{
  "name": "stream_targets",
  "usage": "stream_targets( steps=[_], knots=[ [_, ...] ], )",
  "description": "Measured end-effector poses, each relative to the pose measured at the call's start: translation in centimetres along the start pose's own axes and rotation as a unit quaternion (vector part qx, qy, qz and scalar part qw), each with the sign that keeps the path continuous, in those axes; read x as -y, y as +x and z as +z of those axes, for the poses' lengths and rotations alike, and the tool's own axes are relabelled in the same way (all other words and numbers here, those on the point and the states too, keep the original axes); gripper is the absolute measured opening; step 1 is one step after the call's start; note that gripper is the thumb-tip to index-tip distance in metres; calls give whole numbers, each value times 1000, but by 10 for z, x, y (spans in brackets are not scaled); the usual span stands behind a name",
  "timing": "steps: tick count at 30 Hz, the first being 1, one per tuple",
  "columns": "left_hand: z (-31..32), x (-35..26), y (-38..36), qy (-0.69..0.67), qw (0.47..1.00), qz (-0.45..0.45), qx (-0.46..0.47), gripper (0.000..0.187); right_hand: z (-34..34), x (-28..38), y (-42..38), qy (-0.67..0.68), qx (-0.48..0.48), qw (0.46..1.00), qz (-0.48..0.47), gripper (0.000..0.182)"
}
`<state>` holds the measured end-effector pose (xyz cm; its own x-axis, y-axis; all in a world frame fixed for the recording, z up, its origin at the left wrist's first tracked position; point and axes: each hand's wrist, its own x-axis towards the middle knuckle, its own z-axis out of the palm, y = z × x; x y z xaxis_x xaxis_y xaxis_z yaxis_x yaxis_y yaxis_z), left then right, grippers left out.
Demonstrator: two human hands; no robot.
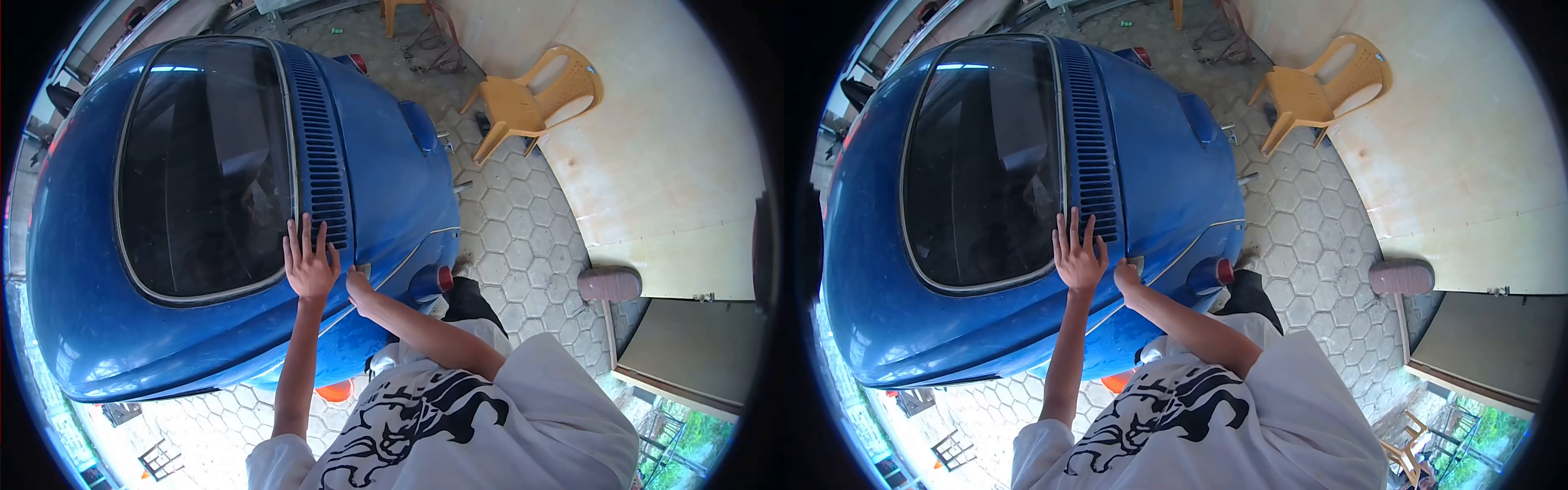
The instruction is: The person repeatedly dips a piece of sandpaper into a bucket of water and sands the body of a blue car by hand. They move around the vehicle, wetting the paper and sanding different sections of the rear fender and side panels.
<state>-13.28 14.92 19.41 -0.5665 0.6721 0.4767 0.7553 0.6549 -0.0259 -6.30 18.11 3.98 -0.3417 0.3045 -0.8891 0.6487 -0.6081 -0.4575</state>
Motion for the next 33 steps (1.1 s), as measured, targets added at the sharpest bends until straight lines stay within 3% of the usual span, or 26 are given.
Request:
stream_targets(
  steps=[3, 5, 6, 8, 9, 10, 13, 14, 15, 18, 23, 25, 27, 29, 32, 33],
  knots=[
    [1, -2, 1, 7, 1000, -4, -15, 41, 1, 3, 4, -98, -15, 994, -44, 60],
    [1, -8, 0, 11, 1000, -10, -22, 41, -5, -15, 42, -6, -50, 999, -15, 58],
    [3, -9, -1, 15, 1000, -12, -21, 42, -21, -29, 64, 83, -30, 996, 4, 58],
    [7, -10, -7, 28, 999, -3, -26, 42, -61, -22, 31, 255, -7, 967, 5, 62],
    [9, -10, -5, 38, 999, 1, -30, 41, -90, -30, 47, 262, 43, 963, 38, 65],
    [8, -11, -7, 44, 999, 1, -15, 42, -109, -38, 69, 249, 5, 967, 50, 59],
    [5, -32, -14, 73, 997, -8, 35, 47, -190, -27, 70, 177, -92, 978, -51, 61],
    [12, -39, -19, 56, 992, 3, 112, 54, -215, -33, 85, 133, -133, 978, -86, 58],
    [23, -51, -21, 36, 988, 42, 146, 55, -240, -40, 103, 85, -177, 974, -117, 54],
    [63, -85, -30, -5, 956, 145, 254, 58, -279, -50, 102, 128, -210, 963, -106, 51],
    [125, -120, -13, 53, 889, 238, 387, 59, -255, -65, 82, 114, -194, 957, -185, 56],
    [158, -121, -1, 51, 897, 288, 331, 55, -234, -44, 69, 142, -98, 971, -166, 58],
    [174, -120, 4, 64, 889, 320, 322, 51, -190, -40, 75, 163, -104, 960, -203, 58],
    [183, -136, 29, 78, 876, 332, 341, 49, -136, -46, 81, 85, -123, 945, -289, 58],
    [211, -147, 66, 76, 823, 421, 373, 48, -126, -4, 31, -95, -64, 970, -215, 57],
    [226, -155, 90, 88, 811, 438, 377, 47, -125, 1, 54, -43, -117, 968, -220, 57]
  ],
)
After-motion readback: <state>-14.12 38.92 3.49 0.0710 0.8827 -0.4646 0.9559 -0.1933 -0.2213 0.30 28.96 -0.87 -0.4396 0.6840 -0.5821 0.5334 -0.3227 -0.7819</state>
